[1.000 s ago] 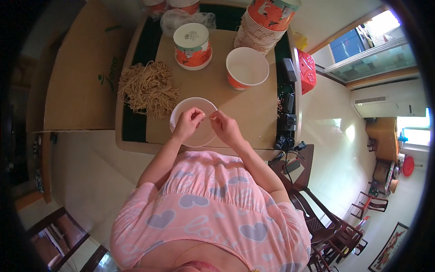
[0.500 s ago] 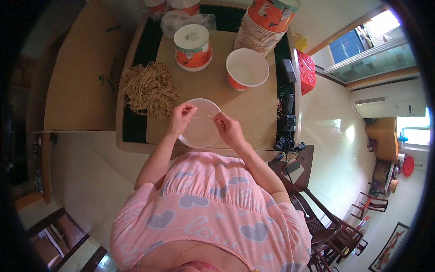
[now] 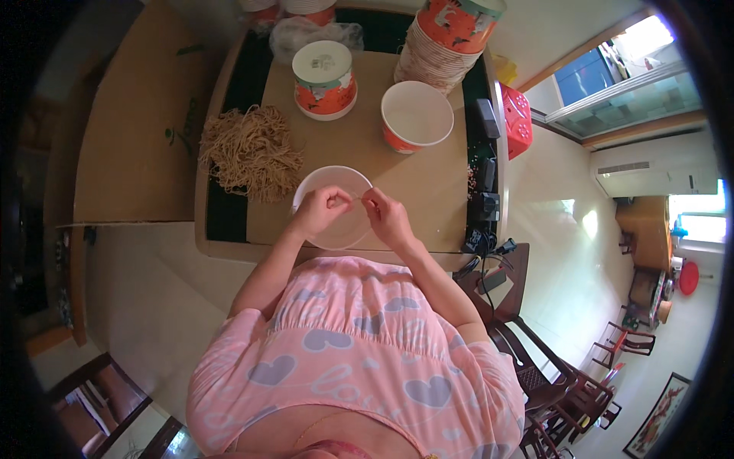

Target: Placing filler material into paper bowls and organizing them on a workbench.

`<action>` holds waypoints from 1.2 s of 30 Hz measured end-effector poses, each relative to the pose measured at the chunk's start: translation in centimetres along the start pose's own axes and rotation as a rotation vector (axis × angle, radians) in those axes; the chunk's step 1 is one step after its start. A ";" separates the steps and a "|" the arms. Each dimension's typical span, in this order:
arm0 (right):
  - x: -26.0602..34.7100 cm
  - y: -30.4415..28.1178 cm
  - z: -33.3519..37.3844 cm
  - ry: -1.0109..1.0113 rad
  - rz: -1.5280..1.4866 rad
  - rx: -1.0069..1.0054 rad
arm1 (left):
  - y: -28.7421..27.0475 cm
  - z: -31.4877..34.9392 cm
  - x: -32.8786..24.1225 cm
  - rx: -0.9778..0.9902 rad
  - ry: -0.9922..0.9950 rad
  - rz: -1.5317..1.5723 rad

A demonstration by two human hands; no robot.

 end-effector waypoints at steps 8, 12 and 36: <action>0.0 -0.2 0.1 0.009 0.063 0.032 | -0.7 -0.1 -0.1 0.046 0.137 -0.125; -0.3 -0.6 0.4 -0.078 0.115 0.026 | -3.4 -0.5 0.7 -0.337 0.199 -0.233; 0.5 -1.0 0.2 -0.020 0.060 0.047 | 1.9 -0.8 -1.7 -0.004 0.270 -0.015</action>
Point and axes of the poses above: each hand's wrist, its own z-axis away from the middle knuckle, its own y-axis out of the palm, x = y × z, the point moved 4 cm from there along -z, towards the middle knuckle, and after that the axes turned 7 degrees about y, right-handed, at the moved point
